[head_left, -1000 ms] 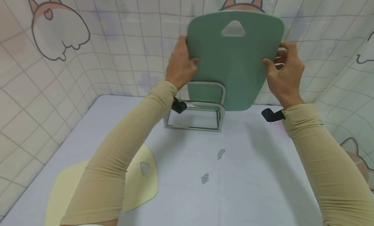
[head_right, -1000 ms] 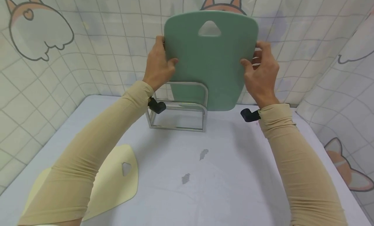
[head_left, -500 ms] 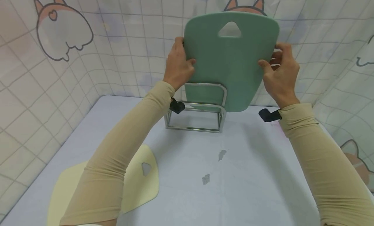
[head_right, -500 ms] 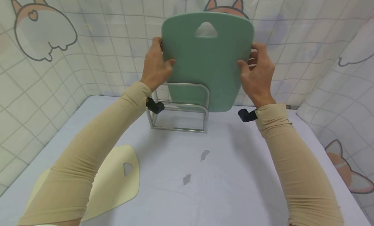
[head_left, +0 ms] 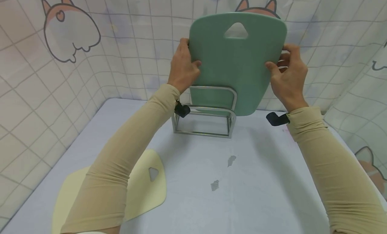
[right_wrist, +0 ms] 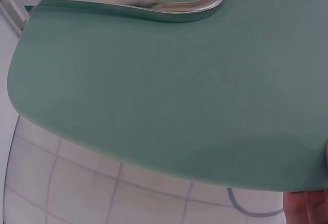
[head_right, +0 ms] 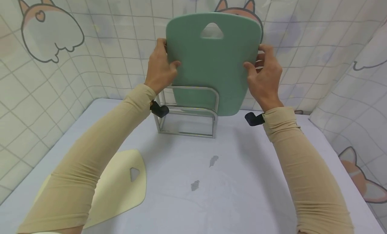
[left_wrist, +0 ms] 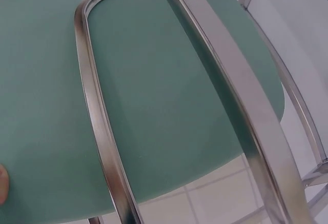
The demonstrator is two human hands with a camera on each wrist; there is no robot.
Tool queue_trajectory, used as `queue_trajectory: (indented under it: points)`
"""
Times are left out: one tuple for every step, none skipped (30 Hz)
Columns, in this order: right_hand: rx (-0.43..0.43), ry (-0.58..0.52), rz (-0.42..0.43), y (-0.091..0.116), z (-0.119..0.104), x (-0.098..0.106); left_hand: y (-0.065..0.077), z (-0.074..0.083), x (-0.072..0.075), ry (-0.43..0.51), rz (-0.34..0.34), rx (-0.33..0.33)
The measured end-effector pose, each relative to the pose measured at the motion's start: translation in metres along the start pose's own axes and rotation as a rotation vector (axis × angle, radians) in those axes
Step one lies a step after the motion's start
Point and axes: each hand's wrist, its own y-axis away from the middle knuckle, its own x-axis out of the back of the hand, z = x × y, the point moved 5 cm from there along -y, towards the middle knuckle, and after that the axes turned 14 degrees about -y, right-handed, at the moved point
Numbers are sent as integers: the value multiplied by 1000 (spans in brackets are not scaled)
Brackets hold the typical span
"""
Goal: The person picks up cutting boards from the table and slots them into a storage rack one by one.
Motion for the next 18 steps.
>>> queue_trajectory:
  points:
    - [-1, 1, -1, 0, 0, -1, 0, -1, 0, -3, 0, 2]
    - [-3, 0, -2, 0, 0, -2, 0, -1, 1, -5, 1, 5]
    - [-6, -1, -4, 0, 0, -3, 0, -2, 1, -8, 1, 9]
    - [-7, -3, -5, -1, 0, -3, 0, -2, 2, -9, 1, 13]
    - [-10, -3, -6, -1, 0, -4, 0, -3, 2, -10, 1, 17]
    - [-11, -4, -6, -1, 0, -5, 0, -3, 3, -9, 1, 19]
    - [-11, -2, -7, -1, -1, -5, 1, -3, 3, -8, 1, 21]
    - [-11, -2, -8, -1, -1, -6, 1, -4, 4, -6, 1, 22]
    - [-12, 1, -9, -1, -1, -7, 1, -4, 4, -5, 1, 23]
    - [-10, 2, -9, -1, -1, -7, 1, -4, 5, -4, 1, 24]
    - [-9, 3, -10, 0, -2, -8, 1, -5, 5, -4, 1, 25]
    - [-8, 6, -12, 0, -2, -8, 1, -5, 6, -4, 2, 25]
    - [-7, 7, -13, 0, -2, -9, 1, -5, 6, -4, 2, 27]
    - [-5, 9, -15, 0, -2, -9, 1, -6, 6, -3, 2, 28]
    - [-4, 8, -17, 0, -3, -10, 1, -6, 7, -5, 2, 30]
    - [-2, 6, -18, 0, -3, -10, 1, -7, 7, -4, 3, 30]
    - [0, 7, -20, 0, -3, -11, 1, -7, 7, -3, 3, 30]
    - [2, 5, -22, 0, -3, -11, 1, -7, 8, -4, 5, 29]
